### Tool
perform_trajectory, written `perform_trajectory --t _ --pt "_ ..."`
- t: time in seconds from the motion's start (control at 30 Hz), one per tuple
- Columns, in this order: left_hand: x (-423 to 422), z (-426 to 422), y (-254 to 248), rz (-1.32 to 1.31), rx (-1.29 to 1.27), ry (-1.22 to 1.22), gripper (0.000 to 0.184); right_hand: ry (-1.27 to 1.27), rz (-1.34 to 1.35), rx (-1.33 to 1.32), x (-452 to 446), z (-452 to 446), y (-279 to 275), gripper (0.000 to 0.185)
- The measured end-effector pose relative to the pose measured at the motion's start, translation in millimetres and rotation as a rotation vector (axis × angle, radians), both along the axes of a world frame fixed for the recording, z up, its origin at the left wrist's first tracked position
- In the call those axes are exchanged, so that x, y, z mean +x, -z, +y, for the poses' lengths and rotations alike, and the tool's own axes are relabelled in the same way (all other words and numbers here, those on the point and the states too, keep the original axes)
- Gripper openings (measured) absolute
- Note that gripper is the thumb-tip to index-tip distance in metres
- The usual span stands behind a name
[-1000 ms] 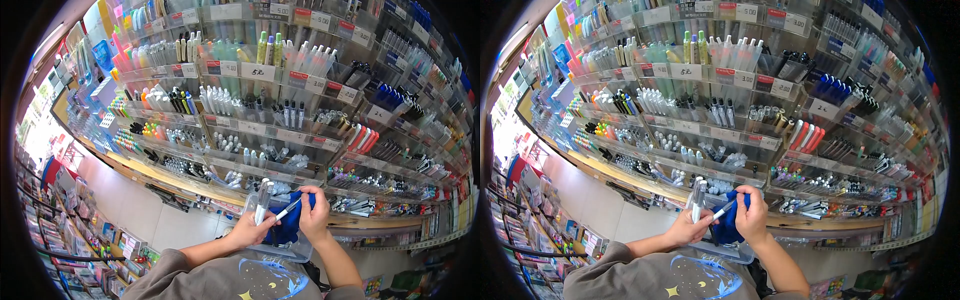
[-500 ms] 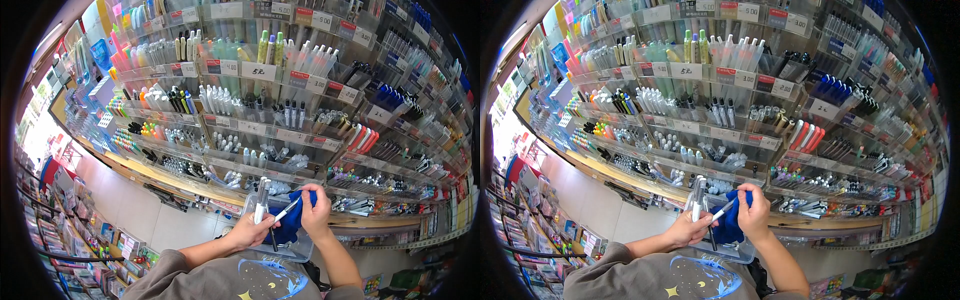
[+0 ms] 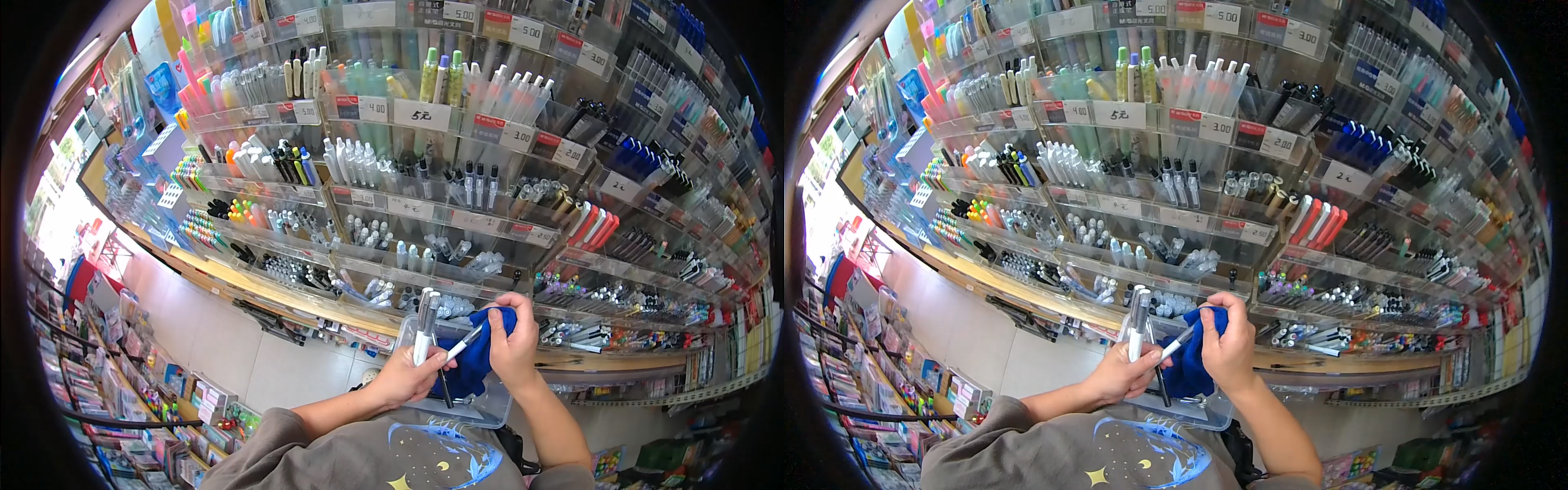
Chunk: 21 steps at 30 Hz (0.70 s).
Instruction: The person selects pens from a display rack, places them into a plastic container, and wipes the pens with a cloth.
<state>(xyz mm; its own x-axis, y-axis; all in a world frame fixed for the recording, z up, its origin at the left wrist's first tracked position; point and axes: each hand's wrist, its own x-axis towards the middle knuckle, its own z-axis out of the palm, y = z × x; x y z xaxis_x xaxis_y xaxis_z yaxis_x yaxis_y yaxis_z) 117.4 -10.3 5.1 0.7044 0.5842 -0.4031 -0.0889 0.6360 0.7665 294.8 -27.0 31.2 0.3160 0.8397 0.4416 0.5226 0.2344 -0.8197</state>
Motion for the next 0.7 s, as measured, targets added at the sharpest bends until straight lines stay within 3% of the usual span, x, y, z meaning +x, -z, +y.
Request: perform_trajectory --t 0.1,0.23,0.37,0.47,0.7 --pt "0 0 2 -0.004 -0.005 -0.009 0.022 -0.034 0.076 -0.018 0 1 3 0.029" --pt "0 0 2 -0.015 0.003 -0.049 0.022 -0.045 -0.122 -0.08 -9 -6 6 0.047" --pt "-1 0 4 -0.018 0.006 -0.049 0.022 -0.05 -0.202 -0.019 -12 -5 6 0.048" --pt "-1 0 5 -0.019 0.007 -0.042 0.022 -0.045 -0.081 -0.105 -9 -7 9 0.045" --pt "0 0 2 -0.01 -0.005 -0.03 0.022 -0.032 -0.1 -0.05 -1 -3 11 0.041"
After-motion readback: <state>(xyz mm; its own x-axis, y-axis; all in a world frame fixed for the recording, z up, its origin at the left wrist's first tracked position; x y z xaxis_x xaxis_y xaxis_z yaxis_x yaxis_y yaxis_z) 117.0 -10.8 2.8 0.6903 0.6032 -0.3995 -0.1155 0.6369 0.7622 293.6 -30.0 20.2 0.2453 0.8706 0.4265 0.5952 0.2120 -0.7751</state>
